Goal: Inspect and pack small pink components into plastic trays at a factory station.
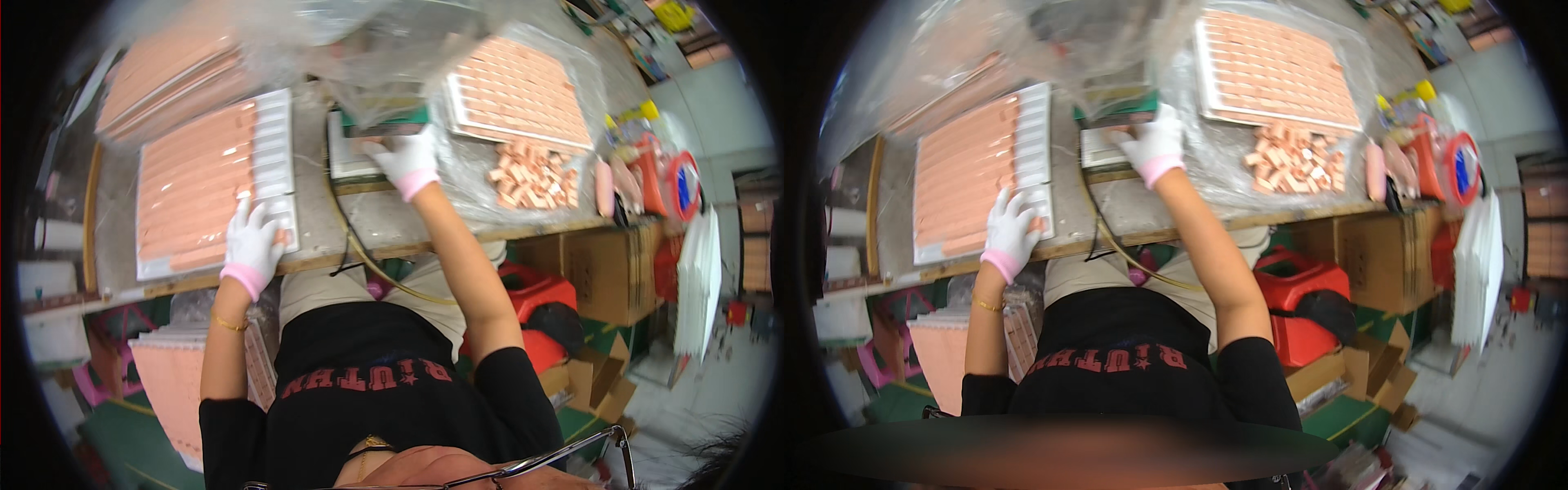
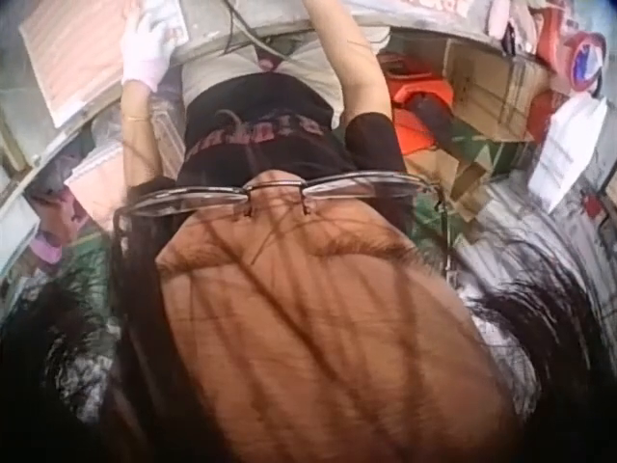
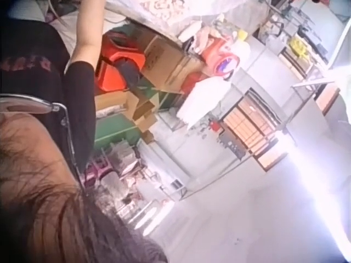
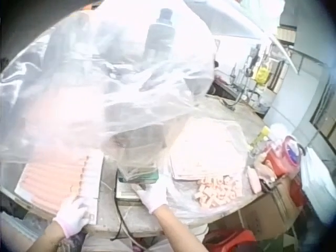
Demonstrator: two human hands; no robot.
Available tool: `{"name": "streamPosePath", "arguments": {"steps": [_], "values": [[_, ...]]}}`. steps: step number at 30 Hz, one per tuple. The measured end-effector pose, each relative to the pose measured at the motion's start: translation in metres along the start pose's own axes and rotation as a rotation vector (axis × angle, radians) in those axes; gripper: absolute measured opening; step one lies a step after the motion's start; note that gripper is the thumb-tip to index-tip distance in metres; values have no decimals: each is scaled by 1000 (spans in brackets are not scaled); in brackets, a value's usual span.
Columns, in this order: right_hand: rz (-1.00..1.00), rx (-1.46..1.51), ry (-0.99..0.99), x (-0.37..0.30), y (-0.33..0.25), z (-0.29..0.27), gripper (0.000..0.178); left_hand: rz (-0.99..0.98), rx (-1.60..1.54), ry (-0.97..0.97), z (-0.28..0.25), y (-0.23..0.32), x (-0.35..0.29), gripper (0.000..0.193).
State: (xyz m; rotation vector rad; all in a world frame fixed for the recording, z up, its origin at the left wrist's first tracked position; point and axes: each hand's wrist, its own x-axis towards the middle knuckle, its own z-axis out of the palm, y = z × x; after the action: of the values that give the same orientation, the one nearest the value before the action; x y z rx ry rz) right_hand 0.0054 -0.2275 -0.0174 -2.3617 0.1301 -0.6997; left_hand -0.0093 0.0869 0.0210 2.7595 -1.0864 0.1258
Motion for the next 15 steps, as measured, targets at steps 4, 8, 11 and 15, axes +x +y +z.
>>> {"name": "streamPosePath", "arguments": {"steps": [4,8,11,15], "values": [[-5,-169,31,-3,-10,-55,29,-20,-62,-7,0,-1,1,28],[244,-604,-173,-26,14,-148,29,-26,-348,173,-4,-8,2,32],[396,-693,-394,-49,37,-190,17,-243,-767,141,5,0,7,30],[240,-772,-356,-79,70,-177,13,-376,-1145,-29,9,40,29,30]]}}
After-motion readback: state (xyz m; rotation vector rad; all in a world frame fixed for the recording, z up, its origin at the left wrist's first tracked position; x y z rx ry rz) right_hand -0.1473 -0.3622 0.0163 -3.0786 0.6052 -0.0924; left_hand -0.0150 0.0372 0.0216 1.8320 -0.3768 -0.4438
